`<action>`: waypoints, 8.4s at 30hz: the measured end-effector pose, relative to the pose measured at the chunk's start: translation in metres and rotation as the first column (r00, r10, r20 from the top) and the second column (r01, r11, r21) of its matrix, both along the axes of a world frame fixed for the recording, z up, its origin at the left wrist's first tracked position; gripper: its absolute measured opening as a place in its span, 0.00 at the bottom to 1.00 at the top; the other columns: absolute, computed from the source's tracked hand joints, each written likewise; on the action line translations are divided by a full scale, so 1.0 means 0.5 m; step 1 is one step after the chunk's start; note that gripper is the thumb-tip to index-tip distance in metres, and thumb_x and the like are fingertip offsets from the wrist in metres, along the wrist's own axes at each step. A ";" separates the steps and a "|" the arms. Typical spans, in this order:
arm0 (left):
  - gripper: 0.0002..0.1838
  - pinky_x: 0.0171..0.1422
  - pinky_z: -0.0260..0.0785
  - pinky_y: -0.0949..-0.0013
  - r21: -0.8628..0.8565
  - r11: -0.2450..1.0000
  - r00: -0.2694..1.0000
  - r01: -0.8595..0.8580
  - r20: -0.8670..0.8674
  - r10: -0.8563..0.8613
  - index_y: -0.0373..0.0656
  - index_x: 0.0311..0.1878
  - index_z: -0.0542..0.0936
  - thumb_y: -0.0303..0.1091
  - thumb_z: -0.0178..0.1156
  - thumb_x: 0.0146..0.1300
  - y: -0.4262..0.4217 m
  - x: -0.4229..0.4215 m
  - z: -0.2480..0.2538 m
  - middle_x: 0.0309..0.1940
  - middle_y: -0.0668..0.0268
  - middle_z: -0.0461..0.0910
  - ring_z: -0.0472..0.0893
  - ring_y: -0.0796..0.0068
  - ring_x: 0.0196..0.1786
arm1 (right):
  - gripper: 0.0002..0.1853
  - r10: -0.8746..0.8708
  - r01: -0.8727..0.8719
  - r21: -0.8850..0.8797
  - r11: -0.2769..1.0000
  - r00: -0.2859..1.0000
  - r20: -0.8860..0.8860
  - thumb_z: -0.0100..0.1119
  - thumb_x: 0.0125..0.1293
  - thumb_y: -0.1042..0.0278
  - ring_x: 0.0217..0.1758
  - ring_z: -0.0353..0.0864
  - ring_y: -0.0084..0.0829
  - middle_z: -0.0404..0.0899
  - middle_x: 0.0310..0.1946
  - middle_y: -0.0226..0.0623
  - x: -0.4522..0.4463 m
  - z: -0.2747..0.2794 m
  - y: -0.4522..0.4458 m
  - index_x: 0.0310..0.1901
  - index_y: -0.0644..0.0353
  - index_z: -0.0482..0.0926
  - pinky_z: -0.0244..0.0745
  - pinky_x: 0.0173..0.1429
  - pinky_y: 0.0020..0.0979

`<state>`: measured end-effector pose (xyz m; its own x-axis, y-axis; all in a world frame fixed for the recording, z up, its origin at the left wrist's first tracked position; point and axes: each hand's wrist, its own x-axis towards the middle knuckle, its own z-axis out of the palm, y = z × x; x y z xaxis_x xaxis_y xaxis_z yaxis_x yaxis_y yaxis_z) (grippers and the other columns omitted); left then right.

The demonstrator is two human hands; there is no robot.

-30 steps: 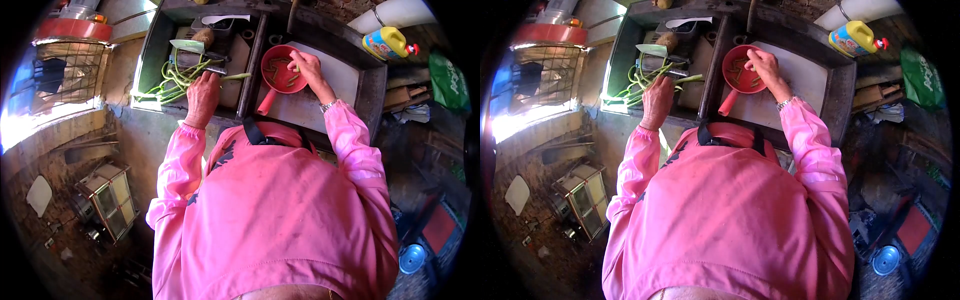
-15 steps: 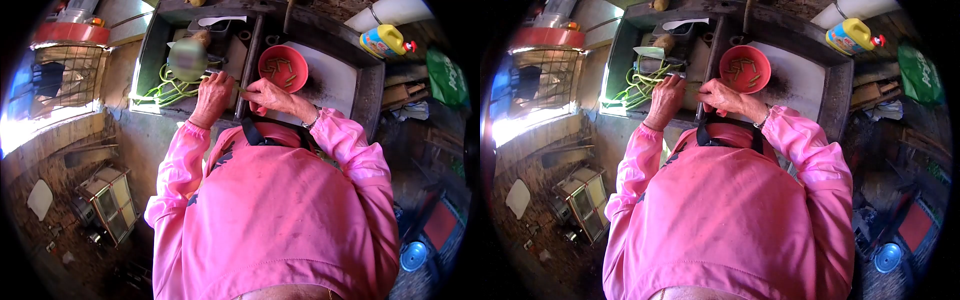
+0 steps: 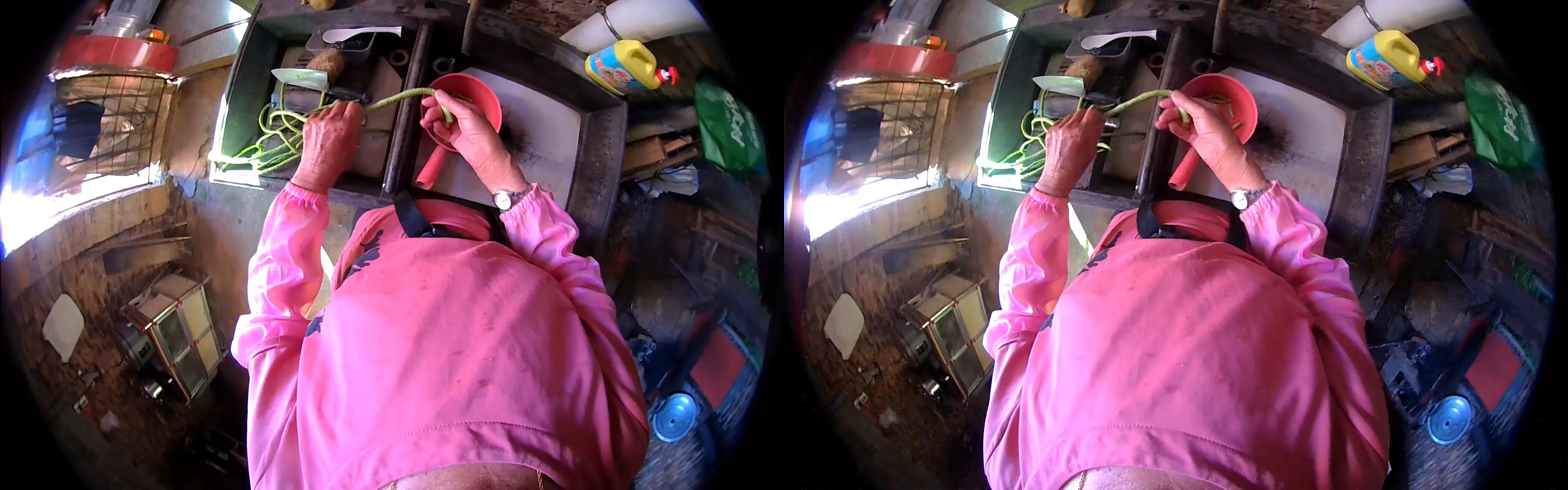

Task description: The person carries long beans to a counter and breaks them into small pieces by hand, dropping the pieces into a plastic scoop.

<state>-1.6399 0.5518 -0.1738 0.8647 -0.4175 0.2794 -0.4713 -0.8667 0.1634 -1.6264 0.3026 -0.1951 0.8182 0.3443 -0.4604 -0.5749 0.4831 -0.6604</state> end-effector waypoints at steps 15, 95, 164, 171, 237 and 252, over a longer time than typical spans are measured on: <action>0.06 0.35 0.66 0.59 0.084 0.983 0.965 -0.164 0.219 0.142 0.47 0.36 0.73 0.31 0.61 0.59 0.072 -0.023 0.233 0.26 0.65 0.72 0.77 0.62 0.31 | 0.23 0.363 0.092 -0.925 0.368 0.902 0.233 0.53 0.68 0.46 0.32 0.84 0.28 0.85 0.28 0.37 0.104 -0.155 -0.163 0.37 0.62 0.83 0.77 0.38 0.28; 0.12 0.34 0.63 0.80 -0.838 0.424 0.617 -0.343 -0.541 -0.572 0.41 0.48 0.82 0.35 0.63 0.64 -0.079 0.034 0.201 0.29 0.74 0.80 0.76 0.87 0.33 | 0.21 0.309 -0.180 -0.377 0.909 0.897 0.317 0.48 0.73 0.53 0.27 0.76 0.18 0.82 0.23 0.34 -0.159 0.307 -0.151 0.43 0.65 0.82 0.66 0.33 0.22; 0.06 0.40 0.71 0.76 -0.850 0.073 0.525 -0.522 -0.388 -0.757 0.38 0.40 0.81 0.28 0.64 0.62 -0.121 -0.041 0.231 0.30 0.67 0.81 0.80 0.79 0.33 | 0.12 0.186 0.205 -0.633 0.746 0.849 0.494 0.57 0.70 0.66 0.35 0.81 0.19 0.83 0.29 0.33 -0.193 0.310 -0.144 0.47 0.65 0.82 0.76 0.42 0.22; 0.07 0.37 0.68 0.80 -0.844 0.306 0.640 -0.441 -0.534 -0.552 0.37 0.40 0.82 0.30 0.65 0.62 -0.130 -0.049 0.248 0.26 0.72 0.79 0.75 0.85 0.29 | 0.14 0.271 0.051 -0.650 0.758 0.882 0.385 0.55 0.71 0.61 0.33 0.81 0.21 0.82 0.27 0.33 -0.186 0.287 -0.146 0.44 0.65 0.81 0.75 0.41 0.23; 0.10 0.37 0.63 0.80 -0.699 0.174 0.486 -0.694 -0.633 -0.603 0.36 0.43 0.83 0.27 0.54 0.63 -0.116 -0.076 0.168 0.24 0.72 0.77 0.72 0.87 0.28 | 0.28 0.338 -0.114 -0.513 0.851 0.867 0.367 0.56 0.68 0.45 0.40 0.85 0.31 0.84 0.36 0.43 0.031 0.148 -0.068 0.55 0.64 0.77 0.80 0.44 0.30; 0.07 0.33 0.66 0.76 -0.802 0.370 0.822 -0.470 -0.550 -0.147 0.33 0.36 0.81 0.27 0.59 0.61 -0.150 -0.080 0.083 0.22 0.71 0.77 0.74 0.83 0.27 | 0.11 0.660 0.564 -0.549 0.617 0.009 0.751 0.60 0.56 0.74 0.27 0.78 0.31 0.73 0.22 0.33 -0.146 0.251 0.016 0.42 0.61 0.77 0.75 0.30 0.31</action>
<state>-1.6799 0.4767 -0.1325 0.9969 -0.0251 -0.0748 0.0719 -0.1017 0.9922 -1.6992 0.3107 -0.0694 0.5817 0.5551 0.5945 0.8126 -0.3641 -0.4552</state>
